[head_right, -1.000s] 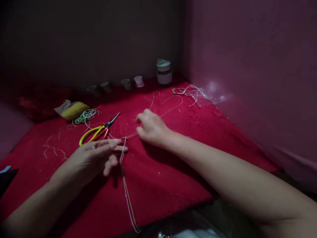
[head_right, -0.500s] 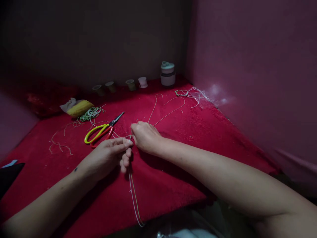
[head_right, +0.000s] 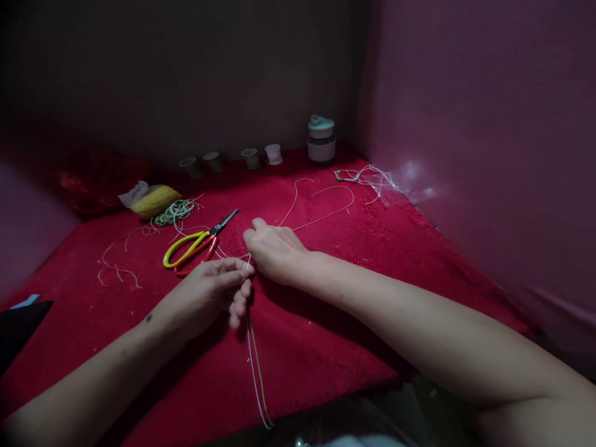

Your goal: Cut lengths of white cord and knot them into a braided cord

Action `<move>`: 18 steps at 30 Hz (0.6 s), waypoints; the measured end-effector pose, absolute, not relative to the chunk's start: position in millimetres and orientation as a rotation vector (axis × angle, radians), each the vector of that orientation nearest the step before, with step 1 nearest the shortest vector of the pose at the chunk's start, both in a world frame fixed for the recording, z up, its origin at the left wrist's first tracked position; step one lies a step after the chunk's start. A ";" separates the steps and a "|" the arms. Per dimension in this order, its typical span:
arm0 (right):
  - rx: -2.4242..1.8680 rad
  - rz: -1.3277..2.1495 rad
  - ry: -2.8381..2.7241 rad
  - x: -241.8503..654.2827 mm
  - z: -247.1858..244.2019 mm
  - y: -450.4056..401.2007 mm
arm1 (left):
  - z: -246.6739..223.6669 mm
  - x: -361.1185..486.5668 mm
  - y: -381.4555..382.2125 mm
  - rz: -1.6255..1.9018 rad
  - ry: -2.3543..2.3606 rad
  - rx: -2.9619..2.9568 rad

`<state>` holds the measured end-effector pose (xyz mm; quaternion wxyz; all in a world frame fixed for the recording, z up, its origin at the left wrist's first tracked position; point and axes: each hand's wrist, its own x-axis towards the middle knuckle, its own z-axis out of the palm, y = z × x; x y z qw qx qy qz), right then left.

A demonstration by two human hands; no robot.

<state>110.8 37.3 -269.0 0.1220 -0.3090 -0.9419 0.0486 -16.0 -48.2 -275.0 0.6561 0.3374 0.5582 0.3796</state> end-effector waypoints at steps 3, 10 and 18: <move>-0.823 0.072 -2.771 115.3 -269.8 31.4 | -274.3 -15.7 -48.6 0.857 1.269 0.761; -0.947 0.309 -2.765 121.2 -279.2 27.3 | -275.1 -14.2 -48.9 0.872 1.264 0.753; -1.133 0.526 -2.721 112.2 -274.7 31.0 | -276.2 -15.0 -48.3 0.846 1.264 0.766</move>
